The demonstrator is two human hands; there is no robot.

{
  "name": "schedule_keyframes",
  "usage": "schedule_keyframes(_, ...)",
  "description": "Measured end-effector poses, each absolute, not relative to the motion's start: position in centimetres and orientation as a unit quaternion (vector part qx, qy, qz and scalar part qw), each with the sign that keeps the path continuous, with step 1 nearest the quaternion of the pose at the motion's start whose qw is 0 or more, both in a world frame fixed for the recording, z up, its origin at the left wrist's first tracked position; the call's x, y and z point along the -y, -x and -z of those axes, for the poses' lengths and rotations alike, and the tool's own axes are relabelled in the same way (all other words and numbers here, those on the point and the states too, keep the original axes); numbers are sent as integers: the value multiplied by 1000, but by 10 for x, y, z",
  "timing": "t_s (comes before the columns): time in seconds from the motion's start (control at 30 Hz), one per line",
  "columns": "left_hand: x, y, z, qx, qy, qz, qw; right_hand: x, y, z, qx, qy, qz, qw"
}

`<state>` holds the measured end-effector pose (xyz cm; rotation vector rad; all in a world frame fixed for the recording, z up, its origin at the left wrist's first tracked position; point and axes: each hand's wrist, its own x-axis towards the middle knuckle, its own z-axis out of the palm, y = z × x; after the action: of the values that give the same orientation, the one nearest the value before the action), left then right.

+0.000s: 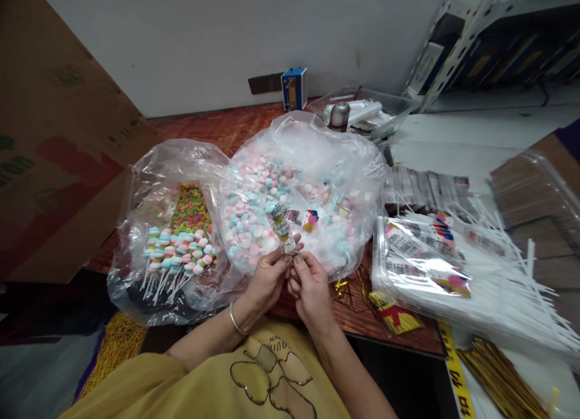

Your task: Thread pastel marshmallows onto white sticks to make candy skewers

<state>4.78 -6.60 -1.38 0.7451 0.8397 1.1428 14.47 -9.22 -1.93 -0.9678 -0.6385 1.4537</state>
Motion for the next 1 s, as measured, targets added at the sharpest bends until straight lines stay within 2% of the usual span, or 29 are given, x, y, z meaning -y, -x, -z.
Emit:
schedule_keyframes(0.1, 56, -34, 12, -308, -335, -445, 771, 91, -154, 15, 203, 314, -769, 519)
schedule_keyframes(0.23, 54, -17, 11, -296, -357, -340, 819, 94, -159, 15, 179, 254, -854, 418)
schedule_keyframes(0.3, 58, -14, 9, -331, -346, -318, 818, 98, -155, 14, 173, 244, -867, 398)
schedule_keyframes(0.37, 63, -12, 5, -372, -338, -334, 797, 105, -150, 14, 184, 269, -846, 422)
schedule_keyframes(0.47, 65, -8, -2, -407, -356, -391, 745, 125, -153, 17, 314, 399, -728, 461)
schedule_keyframes(0.6, 62, 7, 1, -426, -402, -507, 632, 162, -195, 37, 504, 626, -430, 412)
schedule_keyframes(0.7, 68, 16, 8, -445, -439, -494, 604, 180, -234, 58, 515, 726, -252, 379)
schedule_keyframes(0.83, 83, 19, 12, -482, -503, -428, 575, 186, -260, 76, 533, 786, -150, 273)
schedule_keyframes(1.0, 91, 24, 13, -512, -555, -387, 529, 187, -258, 73, 550, 812, -129, 147)
